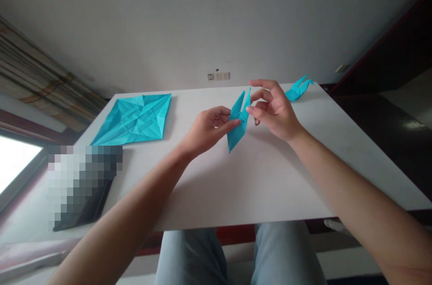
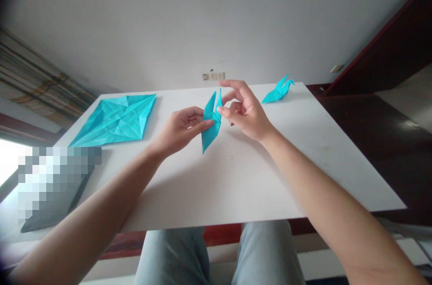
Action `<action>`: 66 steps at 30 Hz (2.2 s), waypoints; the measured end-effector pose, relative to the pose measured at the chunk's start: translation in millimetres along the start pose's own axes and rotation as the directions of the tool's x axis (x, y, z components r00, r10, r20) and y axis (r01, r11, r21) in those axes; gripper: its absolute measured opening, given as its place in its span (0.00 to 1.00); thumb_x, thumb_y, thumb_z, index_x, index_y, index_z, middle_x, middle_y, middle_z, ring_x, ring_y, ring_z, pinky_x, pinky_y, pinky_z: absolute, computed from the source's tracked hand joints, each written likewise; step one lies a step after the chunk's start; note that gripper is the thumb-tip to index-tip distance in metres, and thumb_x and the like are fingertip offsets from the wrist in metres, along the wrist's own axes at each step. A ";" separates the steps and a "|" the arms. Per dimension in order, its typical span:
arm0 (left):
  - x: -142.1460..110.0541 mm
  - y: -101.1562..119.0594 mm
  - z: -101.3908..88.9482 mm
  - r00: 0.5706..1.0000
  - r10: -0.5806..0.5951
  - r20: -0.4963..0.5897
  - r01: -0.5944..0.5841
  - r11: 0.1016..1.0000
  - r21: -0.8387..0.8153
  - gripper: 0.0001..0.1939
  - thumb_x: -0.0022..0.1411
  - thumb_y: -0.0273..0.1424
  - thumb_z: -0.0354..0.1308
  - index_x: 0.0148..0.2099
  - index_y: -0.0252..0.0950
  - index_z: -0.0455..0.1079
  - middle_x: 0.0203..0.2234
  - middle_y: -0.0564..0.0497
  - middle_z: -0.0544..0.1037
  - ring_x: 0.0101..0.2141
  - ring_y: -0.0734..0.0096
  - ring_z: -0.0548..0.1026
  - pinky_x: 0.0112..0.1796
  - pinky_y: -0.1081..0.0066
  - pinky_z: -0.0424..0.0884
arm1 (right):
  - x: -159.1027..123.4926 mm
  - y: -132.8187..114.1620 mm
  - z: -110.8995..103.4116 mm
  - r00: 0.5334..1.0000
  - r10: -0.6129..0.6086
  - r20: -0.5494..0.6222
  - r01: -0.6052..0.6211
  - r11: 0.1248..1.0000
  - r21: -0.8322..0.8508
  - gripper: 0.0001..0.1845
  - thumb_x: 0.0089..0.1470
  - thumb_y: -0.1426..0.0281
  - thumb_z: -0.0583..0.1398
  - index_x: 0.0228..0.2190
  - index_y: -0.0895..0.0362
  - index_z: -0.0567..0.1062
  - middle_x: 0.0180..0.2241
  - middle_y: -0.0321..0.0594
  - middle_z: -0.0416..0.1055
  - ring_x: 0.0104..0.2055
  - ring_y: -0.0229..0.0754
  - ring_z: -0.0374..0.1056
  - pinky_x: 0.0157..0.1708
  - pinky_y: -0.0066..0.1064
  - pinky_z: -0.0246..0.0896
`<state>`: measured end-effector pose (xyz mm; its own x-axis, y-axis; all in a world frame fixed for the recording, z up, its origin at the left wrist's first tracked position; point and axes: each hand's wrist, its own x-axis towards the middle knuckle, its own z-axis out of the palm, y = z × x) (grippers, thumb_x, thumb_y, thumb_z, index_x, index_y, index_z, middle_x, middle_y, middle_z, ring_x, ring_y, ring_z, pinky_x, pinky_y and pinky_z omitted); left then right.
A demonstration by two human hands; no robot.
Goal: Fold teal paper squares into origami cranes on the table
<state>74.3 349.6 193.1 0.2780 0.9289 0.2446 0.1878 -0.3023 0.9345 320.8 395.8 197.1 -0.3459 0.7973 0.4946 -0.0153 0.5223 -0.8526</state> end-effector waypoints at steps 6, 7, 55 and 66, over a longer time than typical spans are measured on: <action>-0.7 7.4 -1.2 1.000 0.001 -0.001 -0.001 0.998 0.063 0.24 0.71 0.53 0.73 0.48 0.35 0.83 0.36 0.46 0.86 0.36 0.65 0.81 0.37 0.68 0.75 | 4.4 6.8 -7.8 0.998 -0.052 0.019 0.051 0.998 0.036 0.21 0.60 0.65 0.74 0.52 0.44 0.77 0.44 0.31 0.76 0.25 0.31 0.66 0.22 0.30 0.70; -0.8 7.5 -1.4 1.000 0.006 0.001 -0.006 0.998 0.068 0.24 0.71 0.53 0.73 0.48 0.35 0.83 0.36 0.47 0.86 0.35 0.66 0.80 0.37 0.68 0.75 | 5.0 8.1 -8.9 0.998 -0.054 0.015 0.053 0.998 0.032 0.21 0.59 0.66 0.74 0.51 0.44 0.76 0.45 0.31 0.76 0.25 0.31 0.66 0.22 0.30 0.70; 4.3 -4.6 -1.4 0.982 -0.001 -0.191 0.019 0.996 0.090 0.29 0.72 0.57 0.72 0.58 0.37 0.82 0.55 0.40 0.89 0.56 0.56 0.86 0.57 0.60 0.80 | 11.5 13.0 -17.9 0.995 0.050 -0.086 -0.062 0.988 -0.143 0.30 0.58 0.37 0.78 0.35 0.50 0.82 0.26 0.32 0.72 0.23 0.36 0.61 0.21 0.31 0.62; 8.2 -12.6 -7.3 0.975 0.006 -0.222 0.056 0.961 0.270 0.25 0.72 0.57 0.67 0.51 0.39 0.83 0.49 0.40 0.90 0.50 0.53 0.86 0.54 0.56 0.84 | 25.4 53.0 -102.1 0.878 -0.055 -0.475 -0.251 0.792 -0.556 0.09 0.63 0.60 0.70 0.39 0.51 0.84 0.37 0.40 0.82 0.38 0.45 0.75 0.43 0.40 0.72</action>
<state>67.3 362.5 185.3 0.0628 0.9514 0.3016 0.4502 -0.2967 0.8422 407.0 474.7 181.7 0.1425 0.8150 0.5617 0.5965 0.3822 -0.7058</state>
